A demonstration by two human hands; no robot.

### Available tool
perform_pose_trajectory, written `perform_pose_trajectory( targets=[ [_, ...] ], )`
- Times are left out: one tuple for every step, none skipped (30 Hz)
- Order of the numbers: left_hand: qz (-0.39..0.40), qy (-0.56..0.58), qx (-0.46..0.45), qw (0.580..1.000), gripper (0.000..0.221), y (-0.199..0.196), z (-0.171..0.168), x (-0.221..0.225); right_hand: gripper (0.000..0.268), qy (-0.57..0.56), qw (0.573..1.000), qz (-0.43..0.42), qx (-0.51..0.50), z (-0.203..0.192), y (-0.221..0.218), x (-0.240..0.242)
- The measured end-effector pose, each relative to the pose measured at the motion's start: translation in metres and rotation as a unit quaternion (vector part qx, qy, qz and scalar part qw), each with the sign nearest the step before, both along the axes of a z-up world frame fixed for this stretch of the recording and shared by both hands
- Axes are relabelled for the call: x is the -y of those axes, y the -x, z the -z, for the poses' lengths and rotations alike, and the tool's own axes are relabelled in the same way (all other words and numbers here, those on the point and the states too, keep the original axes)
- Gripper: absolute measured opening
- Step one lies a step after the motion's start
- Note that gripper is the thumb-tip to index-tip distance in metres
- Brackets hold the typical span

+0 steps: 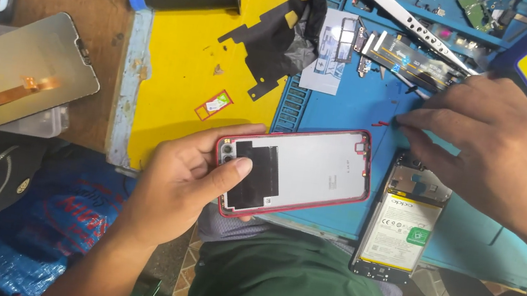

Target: Assembling a mobile phone by screwing in components, attaching the back cover, and inserting the SIM tray.

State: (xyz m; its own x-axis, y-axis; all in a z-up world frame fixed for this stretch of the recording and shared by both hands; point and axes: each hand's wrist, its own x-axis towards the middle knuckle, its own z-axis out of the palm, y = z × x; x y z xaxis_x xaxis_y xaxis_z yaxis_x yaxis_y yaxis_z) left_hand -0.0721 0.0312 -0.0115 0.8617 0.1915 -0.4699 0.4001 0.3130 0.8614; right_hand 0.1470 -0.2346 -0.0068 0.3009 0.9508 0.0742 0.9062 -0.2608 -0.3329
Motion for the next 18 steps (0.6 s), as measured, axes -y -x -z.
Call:
perform_pose_trajectory(
  targets=[
    [0.001,0.001,-0.001,1.000,0.044,0.000,0.001,0.000,0.013,0.001,1.000,0.001,-0.001,-0.001,0.001,-0.001],
    [0.005,-0.012,0.002,1.000,0.044,0.000,0.001,0.000,0.009,0.001,1.000,-0.005,0.004,-0.001,0.001,-0.004],
    [0.009,-0.025,0.004,1.000,0.044,0.001,0.001,0.000,0.006,0.001,1.000,-0.011,0.009,-0.001,0.001,-0.006],
    [0.007,-0.027,0.002,1.000,0.044,0.000,0.000,0.000,0.006,-0.001,1.000,-0.013,0.007,0.000,0.001,-0.007],
    [0.006,-0.016,-0.004,1.000,0.045,-0.001,0.000,0.000,0.006,-0.001,1.000,-0.016,0.011,0.001,0.002,-0.008],
    [0.003,-0.006,-0.012,1.000,0.045,0.000,-0.002,0.000,0.006,-0.003,1.000,-0.020,0.013,0.003,0.002,-0.009],
    [0.001,-0.009,-0.015,1.000,0.045,0.000,-0.001,0.001,0.006,-0.005,1.000,-0.022,0.011,0.005,0.003,-0.009],
    [-0.002,0.009,-0.006,1.000,0.045,0.000,-0.001,0.001,0.004,-0.003,0.999,-0.019,0.029,0.006,0.003,-0.010],
    [-0.004,0.027,0.003,1.000,0.045,0.000,-0.001,0.001,0.003,-0.001,0.999,-0.015,0.047,0.008,0.004,-0.011],
    [-0.007,0.024,0.002,1.000,0.045,0.001,-0.001,0.001,0.003,-0.004,0.999,-0.018,0.045,0.010,0.005,-0.011],
    [0.001,0.018,0.003,1.000,0.044,0.001,-0.001,0.000,0.005,-0.005,0.998,-0.008,0.059,0.013,0.007,-0.012],
    [0.010,0.014,0.006,1.000,0.044,0.001,-0.001,0.000,0.007,-0.004,0.997,0.003,0.073,0.014,0.008,-0.011],
    [0.009,0.013,0.006,1.000,0.044,0.000,-0.001,0.000,0.007,-0.006,0.997,0.002,0.072,0.015,0.007,-0.012],
    [0.008,0.021,0.007,1.000,0.044,0.001,-0.001,0.001,0.007,-0.005,0.998,0.010,0.069,0.016,0.008,-0.012],
    [0.006,0.030,0.008,0.999,0.045,0.001,0.000,0.001,0.007,-0.004,0.998,0.018,0.066,0.017,0.008,-0.014],
    [0.001,0.028,0.006,1.000,0.045,0.001,0.002,0.003,0.007,-0.007,0.998,0.013,0.063,0.017,0.007,-0.013],
    [-0.004,0.048,0.014,0.999,0.046,0.001,0.004,0.004,0.008,-0.027,0.999,0.025,0.023,0.017,0.007,-0.012],
    [-0.011,0.067,0.021,0.997,0.047,0.002,0.006,0.004,0.010,-0.048,0.998,0.035,-0.021,0.019,0.007,-0.013]
  ],
)
